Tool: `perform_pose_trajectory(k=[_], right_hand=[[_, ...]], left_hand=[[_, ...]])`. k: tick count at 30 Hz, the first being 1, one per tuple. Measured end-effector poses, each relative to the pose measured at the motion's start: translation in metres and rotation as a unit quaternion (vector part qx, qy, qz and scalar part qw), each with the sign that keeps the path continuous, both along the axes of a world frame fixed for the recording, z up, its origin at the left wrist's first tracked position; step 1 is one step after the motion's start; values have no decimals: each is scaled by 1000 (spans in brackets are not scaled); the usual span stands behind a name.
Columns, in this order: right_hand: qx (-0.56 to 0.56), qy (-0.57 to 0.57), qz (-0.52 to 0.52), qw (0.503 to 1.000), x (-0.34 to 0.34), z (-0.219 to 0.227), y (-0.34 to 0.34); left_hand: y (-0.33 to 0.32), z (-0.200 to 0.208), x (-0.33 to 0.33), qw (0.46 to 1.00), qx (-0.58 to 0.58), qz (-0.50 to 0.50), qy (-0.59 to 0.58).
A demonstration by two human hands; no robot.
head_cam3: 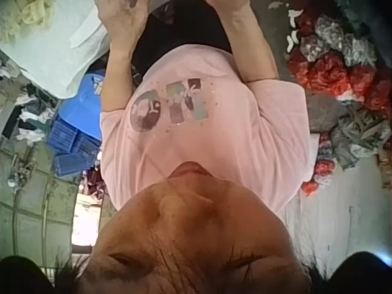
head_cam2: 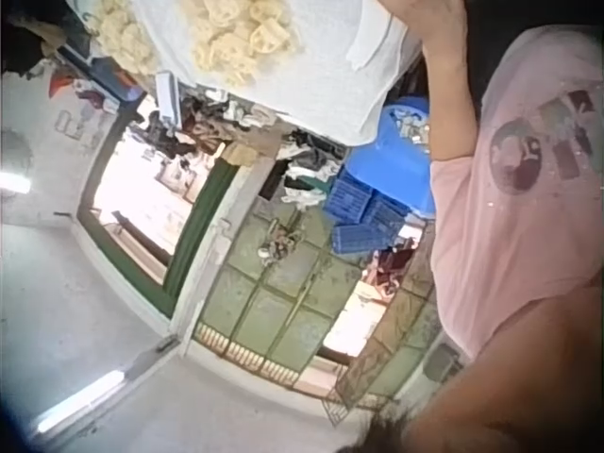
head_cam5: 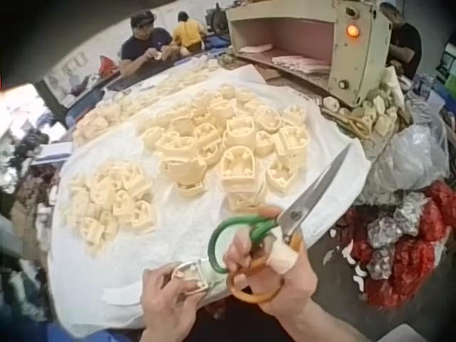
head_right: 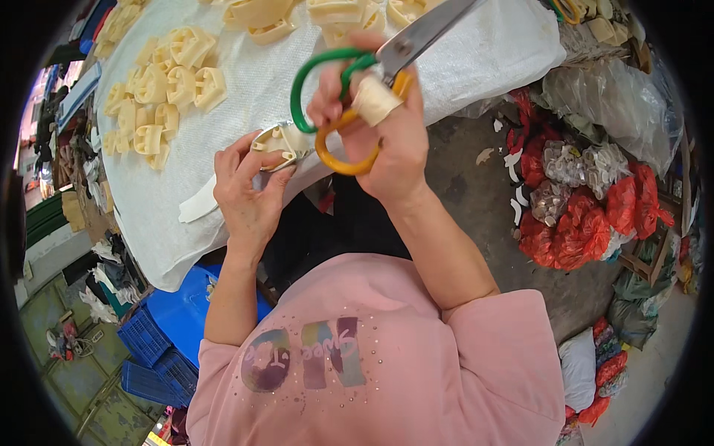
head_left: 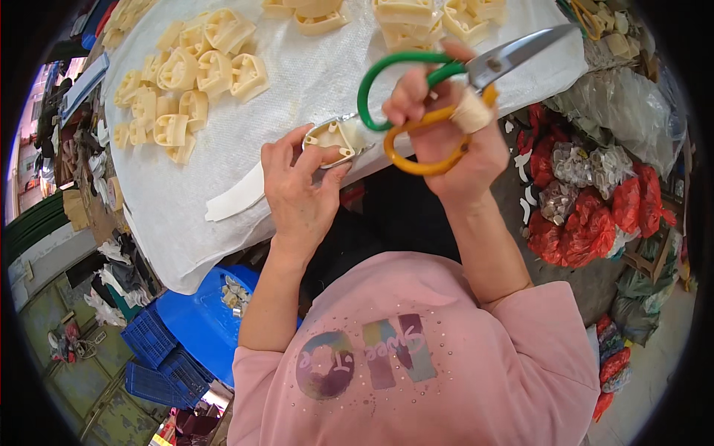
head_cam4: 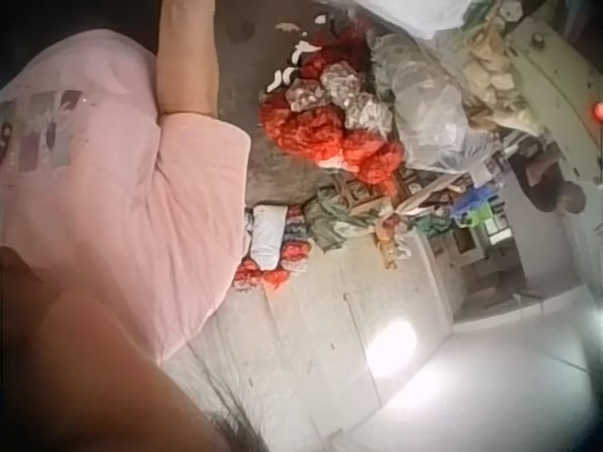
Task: The recorder is manually assembling small plastic shoe components by hand.
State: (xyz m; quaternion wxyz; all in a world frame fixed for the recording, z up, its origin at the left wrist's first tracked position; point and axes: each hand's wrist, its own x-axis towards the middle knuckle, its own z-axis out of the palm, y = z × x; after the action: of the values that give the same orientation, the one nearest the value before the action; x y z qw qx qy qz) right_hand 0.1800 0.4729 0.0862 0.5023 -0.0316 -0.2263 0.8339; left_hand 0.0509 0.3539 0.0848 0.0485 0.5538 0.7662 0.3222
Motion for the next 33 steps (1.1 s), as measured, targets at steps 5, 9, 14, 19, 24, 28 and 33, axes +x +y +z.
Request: perform_pose_trajectory(k=[5, 9, 14, 19, 24, 28, 33], right_hand=[[2, -40, -23, 999, -30, -16, -10], [-5, -13, -14, 1000, -21, -12, -1], [-27, -26, -6, 999, -30, -12, -8], [-34, 0, 2, 999, -26, -13, -4], [-37, -1, 12, 999, -16, -13, -4], [62, -76, -20, 995, 5, 8, 2], [238, -472, -49, 847, 16, 26, 10]], left_hand=[[4, 1, -1, 1000, 3, -7, 10], [-1, 2, -1, 1000, -6, -4, 18], [0, 0, -2, 999, 21, -12, 31], [1, 0, -1, 999, 19, -10, 26], [-1, 1, -1, 1000, 9, -3, 15], [-6, -1, -2, 997, 22, 21, -70], [-42, -1, -11, 858, 209, 13, -469]])
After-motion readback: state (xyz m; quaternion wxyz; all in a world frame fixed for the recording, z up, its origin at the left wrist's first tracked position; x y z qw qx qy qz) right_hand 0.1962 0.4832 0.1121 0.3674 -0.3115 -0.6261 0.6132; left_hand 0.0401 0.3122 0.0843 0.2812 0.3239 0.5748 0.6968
